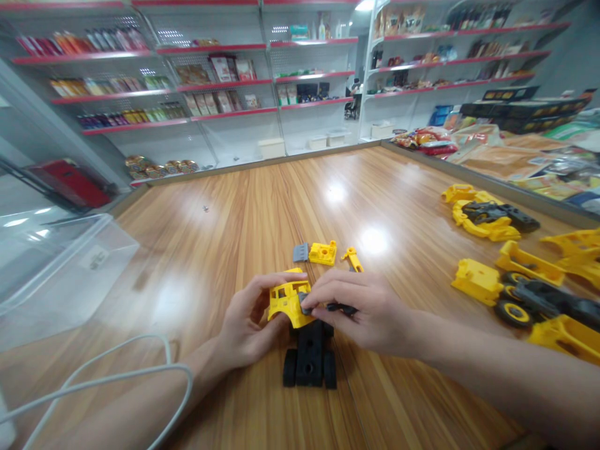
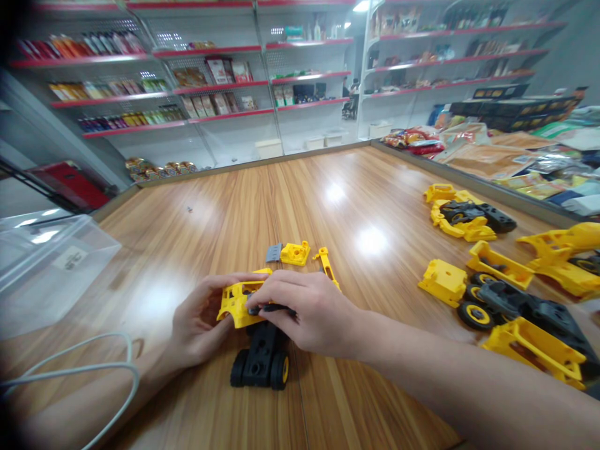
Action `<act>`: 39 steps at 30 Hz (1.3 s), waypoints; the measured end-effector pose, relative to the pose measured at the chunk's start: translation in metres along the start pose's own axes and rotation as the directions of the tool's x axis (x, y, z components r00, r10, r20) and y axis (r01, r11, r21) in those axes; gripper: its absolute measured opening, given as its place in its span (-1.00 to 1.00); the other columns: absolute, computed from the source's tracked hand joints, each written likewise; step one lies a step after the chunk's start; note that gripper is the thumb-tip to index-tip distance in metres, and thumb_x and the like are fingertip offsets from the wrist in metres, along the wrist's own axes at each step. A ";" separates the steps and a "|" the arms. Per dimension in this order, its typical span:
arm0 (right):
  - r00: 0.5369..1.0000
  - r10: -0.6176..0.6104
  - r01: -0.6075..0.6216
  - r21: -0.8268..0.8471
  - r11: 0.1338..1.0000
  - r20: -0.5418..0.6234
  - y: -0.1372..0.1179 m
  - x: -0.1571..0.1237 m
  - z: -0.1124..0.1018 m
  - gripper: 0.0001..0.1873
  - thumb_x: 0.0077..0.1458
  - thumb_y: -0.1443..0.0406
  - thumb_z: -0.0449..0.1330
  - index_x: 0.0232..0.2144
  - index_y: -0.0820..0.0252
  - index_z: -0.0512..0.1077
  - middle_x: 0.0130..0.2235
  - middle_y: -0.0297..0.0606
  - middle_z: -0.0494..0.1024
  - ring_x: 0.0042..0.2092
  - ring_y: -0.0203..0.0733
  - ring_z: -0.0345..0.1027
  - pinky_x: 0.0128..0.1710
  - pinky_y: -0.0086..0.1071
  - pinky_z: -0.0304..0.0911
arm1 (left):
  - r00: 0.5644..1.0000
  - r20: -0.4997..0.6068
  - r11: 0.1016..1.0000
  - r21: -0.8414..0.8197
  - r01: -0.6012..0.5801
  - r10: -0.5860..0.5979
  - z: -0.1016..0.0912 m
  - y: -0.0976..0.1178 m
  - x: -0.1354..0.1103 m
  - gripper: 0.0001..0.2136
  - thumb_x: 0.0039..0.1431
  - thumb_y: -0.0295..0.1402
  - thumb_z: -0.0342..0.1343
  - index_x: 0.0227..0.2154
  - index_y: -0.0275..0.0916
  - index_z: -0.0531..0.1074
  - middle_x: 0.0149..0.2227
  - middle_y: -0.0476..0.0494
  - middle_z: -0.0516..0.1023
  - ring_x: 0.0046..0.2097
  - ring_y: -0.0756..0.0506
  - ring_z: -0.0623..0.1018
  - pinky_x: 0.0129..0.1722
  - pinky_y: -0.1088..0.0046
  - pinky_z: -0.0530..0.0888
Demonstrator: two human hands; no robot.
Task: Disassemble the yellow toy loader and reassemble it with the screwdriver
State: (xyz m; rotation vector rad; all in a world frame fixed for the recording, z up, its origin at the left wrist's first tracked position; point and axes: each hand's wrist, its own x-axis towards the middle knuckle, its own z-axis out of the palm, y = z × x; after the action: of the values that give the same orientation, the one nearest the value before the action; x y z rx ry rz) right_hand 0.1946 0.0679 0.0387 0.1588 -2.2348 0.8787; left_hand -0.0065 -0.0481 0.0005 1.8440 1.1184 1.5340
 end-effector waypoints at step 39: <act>0.850 0.304 -0.100 -0.435 0.895 0.430 0.013 -0.002 -0.037 -0.92 0.04 0.38 0.24 -0.48 0.22 0.50 -0.48 -0.30 0.54 -0.44 -0.28 0.37 -0.43 -0.42 0.13 | 0.999 -0.038 0.995 -0.093 -0.031 0.028 0.002 -0.004 0.001 -0.74 0.18 -0.50 0.11 -0.11 -0.20 0.22 0.10 -0.41 0.41 0.25 -0.36 0.30 0.20 -0.18 0.24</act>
State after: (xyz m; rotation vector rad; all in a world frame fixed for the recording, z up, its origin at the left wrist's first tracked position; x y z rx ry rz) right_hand 0.2129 0.1007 0.0492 -0.0654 -2.9070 0.4975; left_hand -0.0056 -0.0454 -0.0026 1.7835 1.0220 1.6154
